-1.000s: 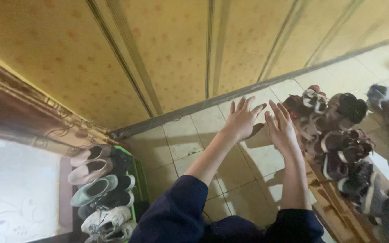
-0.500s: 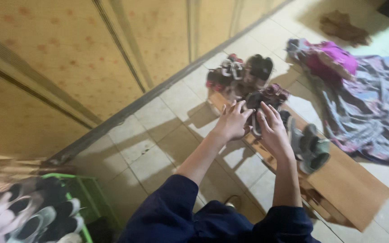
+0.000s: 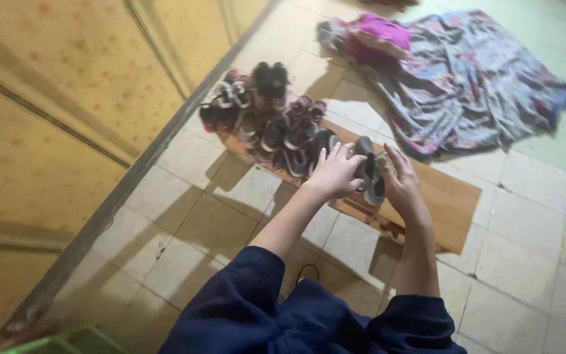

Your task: The person removes shoes from a wooden bench and a green shoe rack, then places them back in a more organized arrangement. The person handles sneakers, sandals, and slip-on shoes, moving them between the bench and the rack.

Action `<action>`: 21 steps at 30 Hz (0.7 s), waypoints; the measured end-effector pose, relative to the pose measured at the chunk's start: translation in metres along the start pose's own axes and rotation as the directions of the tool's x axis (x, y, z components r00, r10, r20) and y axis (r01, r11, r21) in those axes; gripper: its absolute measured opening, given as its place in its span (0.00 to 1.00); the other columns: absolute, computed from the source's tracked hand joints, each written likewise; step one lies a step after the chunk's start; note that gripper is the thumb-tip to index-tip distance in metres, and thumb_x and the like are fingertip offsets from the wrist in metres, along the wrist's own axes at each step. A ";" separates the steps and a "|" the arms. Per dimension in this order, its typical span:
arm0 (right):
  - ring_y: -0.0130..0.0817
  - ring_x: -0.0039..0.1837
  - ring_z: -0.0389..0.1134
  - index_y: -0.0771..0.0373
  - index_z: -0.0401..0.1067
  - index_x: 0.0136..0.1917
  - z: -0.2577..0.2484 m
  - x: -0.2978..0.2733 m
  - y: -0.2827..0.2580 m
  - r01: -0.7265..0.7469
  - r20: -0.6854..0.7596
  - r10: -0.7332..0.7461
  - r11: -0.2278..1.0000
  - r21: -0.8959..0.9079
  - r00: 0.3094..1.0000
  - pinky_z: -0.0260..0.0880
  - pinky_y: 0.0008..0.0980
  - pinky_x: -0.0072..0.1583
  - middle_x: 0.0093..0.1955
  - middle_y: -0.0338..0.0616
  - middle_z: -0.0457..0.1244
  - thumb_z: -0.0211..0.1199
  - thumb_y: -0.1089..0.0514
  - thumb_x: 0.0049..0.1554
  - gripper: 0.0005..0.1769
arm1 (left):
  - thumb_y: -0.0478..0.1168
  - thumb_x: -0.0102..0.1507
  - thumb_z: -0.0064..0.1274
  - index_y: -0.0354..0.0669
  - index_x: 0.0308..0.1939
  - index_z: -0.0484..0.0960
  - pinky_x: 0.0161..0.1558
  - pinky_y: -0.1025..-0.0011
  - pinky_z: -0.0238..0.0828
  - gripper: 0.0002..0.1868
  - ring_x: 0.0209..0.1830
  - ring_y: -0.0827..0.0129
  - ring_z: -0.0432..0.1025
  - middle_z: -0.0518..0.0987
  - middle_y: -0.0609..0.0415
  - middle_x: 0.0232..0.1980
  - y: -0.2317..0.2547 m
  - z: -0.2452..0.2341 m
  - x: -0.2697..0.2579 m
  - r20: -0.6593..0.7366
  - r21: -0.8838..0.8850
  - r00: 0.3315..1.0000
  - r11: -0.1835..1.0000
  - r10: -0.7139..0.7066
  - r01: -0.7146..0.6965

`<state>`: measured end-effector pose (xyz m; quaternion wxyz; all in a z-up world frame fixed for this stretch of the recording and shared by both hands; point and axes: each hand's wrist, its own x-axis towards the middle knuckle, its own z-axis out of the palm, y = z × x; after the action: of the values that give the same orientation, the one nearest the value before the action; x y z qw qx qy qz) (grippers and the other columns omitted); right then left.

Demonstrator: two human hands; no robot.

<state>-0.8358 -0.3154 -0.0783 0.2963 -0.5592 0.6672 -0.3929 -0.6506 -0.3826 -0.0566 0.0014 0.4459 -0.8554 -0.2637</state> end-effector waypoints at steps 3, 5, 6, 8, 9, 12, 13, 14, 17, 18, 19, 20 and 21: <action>0.52 0.79 0.56 0.60 0.64 0.76 -0.026 -0.014 0.030 -0.031 -0.059 0.029 0.999 -0.034 0.998 0.53 0.44 0.75 0.76 0.59 0.57 0.52 0.43 0.68 0.30 | 0.55 0.59 0.60 0.59 0.70 0.69 0.75 0.36 0.39 0.36 0.81 0.43 0.45 0.55 0.41 0.79 0.023 0.021 0.026 0.036 0.006 0.996 0.997 0.078 -0.078; 0.52 0.79 0.55 0.60 0.64 0.76 -0.040 -0.018 0.044 -0.096 -0.091 0.091 0.994 -0.052 0.992 0.52 0.45 0.75 0.76 0.60 0.57 0.52 0.42 0.67 0.30 | 0.55 0.59 0.60 0.58 0.70 0.69 0.76 0.37 0.38 0.36 0.82 0.43 0.44 0.55 0.40 0.79 0.033 0.031 0.044 0.072 0.028 0.990 0.992 0.124 -0.126; 0.53 0.79 0.54 0.60 0.63 0.77 -0.049 -0.022 0.052 -0.128 -0.107 0.121 0.990 -0.058 0.987 0.52 0.45 0.75 0.77 0.60 0.56 0.52 0.42 0.67 0.31 | 0.56 0.60 0.60 0.58 0.70 0.69 0.76 0.37 0.38 0.36 0.82 0.43 0.44 0.55 0.39 0.79 0.041 0.038 0.053 0.090 0.040 0.985 0.988 0.145 -0.149; 0.51 0.79 0.55 0.59 0.63 0.76 -0.058 -0.022 0.057 -0.195 -0.133 0.186 0.979 -0.061 0.974 0.53 0.44 0.75 0.76 0.58 0.57 0.52 0.41 0.67 0.32 | 0.56 0.59 0.60 0.56 0.70 0.69 0.75 0.37 0.38 0.36 0.81 0.43 0.43 0.54 0.39 0.79 0.044 0.046 0.071 0.108 0.002 0.977 0.983 0.182 -0.183; 0.50 0.79 0.56 0.59 0.63 0.76 -0.063 -0.023 0.058 -0.227 -0.147 0.216 0.972 -0.061 0.965 0.54 0.43 0.75 0.76 0.57 0.58 0.52 0.40 0.67 0.32 | 0.56 0.59 0.60 0.56 0.70 0.68 0.74 0.37 0.38 0.37 0.81 0.43 0.43 0.53 0.39 0.79 0.046 0.050 0.080 0.116 -0.016 0.973 0.980 0.200 -0.200; 0.50 0.79 0.55 0.58 0.64 0.76 -0.076 -0.020 0.055 -0.338 -0.190 0.323 0.940 -0.052 0.927 0.54 0.43 0.74 0.77 0.56 0.57 0.51 0.39 0.66 0.32 | 0.56 0.60 0.59 0.53 0.70 0.68 0.74 0.36 0.39 0.36 0.81 0.45 0.46 0.56 0.40 0.78 0.050 0.061 0.106 0.134 -0.045 0.958 0.967 0.253 -0.250; 0.50 0.79 0.55 0.58 0.63 0.76 -0.080 -0.016 0.053 -0.371 -0.198 0.353 0.927 -0.059 0.914 0.54 0.43 0.74 0.77 0.56 0.57 0.51 0.38 0.66 0.32 | 0.56 0.60 0.59 0.53 0.70 0.68 0.74 0.36 0.39 0.36 0.81 0.45 0.46 0.56 0.40 0.78 0.050 0.063 0.117 0.133 -0.048 0.952 0.961 0.275 -0.271; 0.50 0.79 0.55 0.57 0.63 0.76 -0.083 -0.010 0.052 -0.404 -0.207 0.384 0.912 -0.066 0.900 0.54 0.43 0.74 0.77 0.55 0.57 0.50 0.38 0.66 0.32 | 0.56 0.60 0.59 0.53 0.70 0.69 0.74 0.36 0.39 0.36 0.80 0.44 0.46 0.56 0.39 0.78 0.049 0.064 0.128 0.132 -0.053 0.946 0.955 0.297 -0.292; 0.47 0.76 0.58 0.52 0.63 0.75 -0.083 0.015 0.051 -0.566 -0.220 0.557 0.824 0.028 0.801 0.64 0.46 0.65 0.77 0.49 0.57 0.50 0.37 0.62 0.33 | 0.56 0.60 0.59 0.52 0.69 0.69 0.75 0.37 0.40 0.35 0.80 0.44 0.46 0.57 0.39 0.77 0.036 0.064 0.161 0.145 -0.057 0.929 0.940 0.342 -0.337; 0.46 0.75 0.60 0.49 0.63 0.75 -0.084 0.025 0.054 -0.622 -0.215 0.623 0.779 0.079 0.752 0.69 0.47 0.61 0.77 0.47 0.57 0.50 0.36 0.60 0.34 | 0.56 0.60 0.59 0.52 0.69 0.69 0.75 0.38 0.40 0.35 0.80 0.44 0.47 0.57 0.39 0.77 0.032 0.063 0.174 0.151 -0.056 0.924 0.936 0.351 -0.347; 0.47 0.77 0.57 0.51 0.63 0.76 -0.081 0.037 0.060 -0.578 -0.232 0.568 0.815 0.027 0.790 0.63 0.46 0.67 0.77 0.49 0.57 0.50 0.37 0.62 0.33 | 0.55 0.60 0.59 0.51 0.69 0.70 0.75 0.37 0.40 0.35 0.80 0.43 0.46 0.58 0.39 0.77 0.025 0.063 0.187 0.151 -0.064 0.922 0.934 0.357 -0.351; 0.49 0.79 0.55 0.53 0.63 0.76 -0.078 0.049 0.068 -0.532 -0.245 0.510 0.846 -0.028 0.824 0.57 0.46 0.72 0.77 0.51 0.58 0.51 0.37 0.64 0.33 | 0.54 0.60 0.59 0.51 0.69 0.70 0.74 0.37 0.40 0.35 0.80 0.42 0.46 0.58 0.38 0.77 0.017 0.064 0.201 0.150 -0.073 0.920 0.932 0.363 -0.356; 0.51 0.81 0.52 0.55 0.64 0.77 -0.074 0.057 0.076 -0.486 -0.247 0.455 0.870 -0.083 0.856 0.52 0.45 0.77 0.77 0.54 0.58 0.51 0.38 0.66 0.32 | 0.54 0.60 0.59 0.51 0.69 0.70 0.73 0.36 0.40 0.34 0.80 0.41 0.45 0.58 0.38 0.76 0.009 0.065 0.212 0.154 -0.083 0.919 0.931 0.363 -0.354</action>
<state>-0.9483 -0.3524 -0.1028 0.2672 -0.3514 0.8386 -0.3193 -0.8008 -0.5110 -0.1574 -0.0099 0.2578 -0.9123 -0.3180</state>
